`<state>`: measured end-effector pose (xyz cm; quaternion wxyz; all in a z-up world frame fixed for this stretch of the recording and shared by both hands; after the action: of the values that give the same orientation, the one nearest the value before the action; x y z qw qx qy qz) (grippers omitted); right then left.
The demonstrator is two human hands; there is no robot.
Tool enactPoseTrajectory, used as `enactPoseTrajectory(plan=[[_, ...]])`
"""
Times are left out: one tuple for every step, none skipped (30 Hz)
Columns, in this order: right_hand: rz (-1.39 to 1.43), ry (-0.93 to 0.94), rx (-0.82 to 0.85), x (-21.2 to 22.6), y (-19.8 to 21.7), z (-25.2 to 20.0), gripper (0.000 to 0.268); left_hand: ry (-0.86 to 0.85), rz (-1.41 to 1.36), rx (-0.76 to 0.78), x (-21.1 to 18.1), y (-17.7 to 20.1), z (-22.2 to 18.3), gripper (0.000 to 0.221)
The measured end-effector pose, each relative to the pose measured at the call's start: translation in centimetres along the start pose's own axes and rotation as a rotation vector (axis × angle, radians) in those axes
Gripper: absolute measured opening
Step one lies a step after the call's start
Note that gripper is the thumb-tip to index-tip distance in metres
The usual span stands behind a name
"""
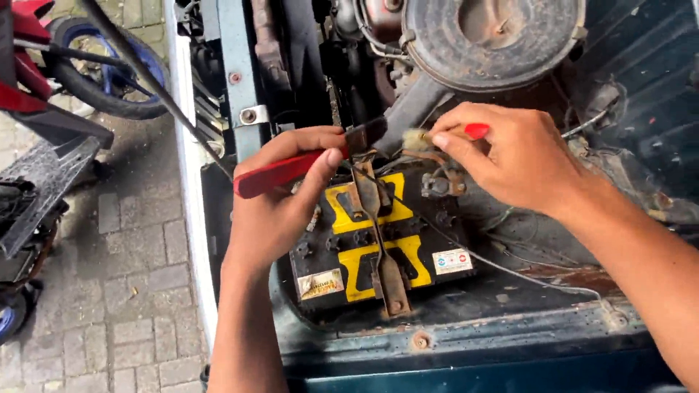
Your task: Cleaning corrosion from car battery terminals using a brush and a scraper
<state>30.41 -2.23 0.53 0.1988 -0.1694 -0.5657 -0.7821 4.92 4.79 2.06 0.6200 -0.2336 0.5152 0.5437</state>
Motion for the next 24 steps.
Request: enactPoseTrajectory(plan=[[-0.007,-0.005,-0.006,0.0,0.0,0.2,0.016,-0.006,-0.006,0.006,0.1,-0.2,0.0,0.015],[0.079,-0.063,0.088,-0.1,-0.3,0.3,0.021,0.001,-0.01,0.011,0.3,-0.3,-0.1,0.012],[0.166,-0.12,0.182,-0.1,-0.7,0.5,0.025,0.008,-0.013,0.016,0.4,-0.4,-0.1,0.011],[0.164,-0.123,0.178,0.2,-0.7,0.5,0.025,0.005,-0.015,0.02,0.4,-0.5,-0.1,0.011],[0.128,-0.196,0.329,0.3,-1.2,0.3,0.03,0.002,-0.002,0.027,0.5,-0.6,-0.1,0.011],[0.092,-0.267,0.481,0.4,-1.6,0.1,0.035,-0.002,0.013,0.033,0.5,-0.7,-0.1,0.011],[0.091,-0.269,0.476,0.7,-1.7,0.0,0.035,-0.005,0.013,0.037,0.6,-0.9,-0.2,0.011],[0.034,-0.205,0.393,1.0,-1.5,0.0,0.031,-0.049,0.05,0.021,0.7,-1.1,-0.1,0.009],[-0.023,-0.141,0.31,1.3,-1.3,0.1,0.028,-0.093,0.088,0.004,0.7,-1.2,-0.1,0.007],[-0.028,-0.142,0.304,0.8,-1.6,-0.1,0.028,-0.099,0.084,0.005,0.7,-1.4,-0.1,0.007],[-0.007,0.063,0.156,0.9,-1.6,-0.2,0.021,-0.161,0.127,0.006,0.6,-1.6,-0.1,0.007],[0.01,0.271,0.007,1.0,-1.4,-0.3,0.015,-0.226,0.168,0.003,0.6,-1.8,-0.1,0.007],[0.0,0.275,0.0,1.2,-1.6,-0.6,0.015,-0.237,0.163,0.0,0.5,-2.1,0.0,0.007],[0.014,0.26,0.002,1.3,-1.9,-1.0,0.013,-0.171,0.18,0.009,0.6,-2.2,0.0,0.01],[0.029,0.245,0.003,1.5,-2.3,-1.4,0.012,-0.104,0.196,0.017,0.8,-2.3,0.0,0.014],[0.031,0.245,0.008,1.8,-2.2,-1.4,0.012,-0.099,0.197,0.016,0.9,-2.4,-0.1,0.014],[-0.009,0.275,0.064,2.3,-2.3,-1.5,0.014,-0.101,0.209,0.023,1.1,-2.4,-0.1,0.014],[-0.048,0.303,0.116,2.7,-2.5,-1.7,0.016,-0.106,0.222,0.035,1.2,-2.5,-0.1,0.015],[-0.045,0.3,0.117,2.6,-2.8,-2.0,0.016,-0.103,0.223,0.038,1.1,-2.5,-0.2,0.015],[-0.052,0.297,0.175,2.5,-3.2,-2.1,0.019,-0.098,0.225,0.038,1.1,-2.5,-0.2,0.015],[-0.059,0.293,0.234,2.4,-3.5,-2.3,0.022,-0.093,0.226,0.039,1.0,-2.4,-0.1,0.015],[-0.06,0.292,0.233,2.6,-3.3,-2.2,0.022,-0.094,0.225,0.039,1.1,-2.4,-0.1,0.015],[-0.07,0.294,0.273,2.7,-3.3,-2.1,0.025,-0.095,0.236,0.044,1.2,-2.4,-0.1,0.015],[-0.079,0.295,0.312,2.9,-3.2,-2.1,0.028,-0.095,0.248,0.05,1.3,-2.4,-0.1,0.016]])
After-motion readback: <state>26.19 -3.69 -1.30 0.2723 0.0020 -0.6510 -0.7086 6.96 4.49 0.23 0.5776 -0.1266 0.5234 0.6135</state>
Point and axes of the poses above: each hand's wrist, its own z-axis towards the middle knuckle, its own y-axis out of the back of the hand, x = y × z, the point moved 3 cm from there along z, towards the middle knuckle, and after that the axes turned 9 degrees about -x, right-handed, at the moved point
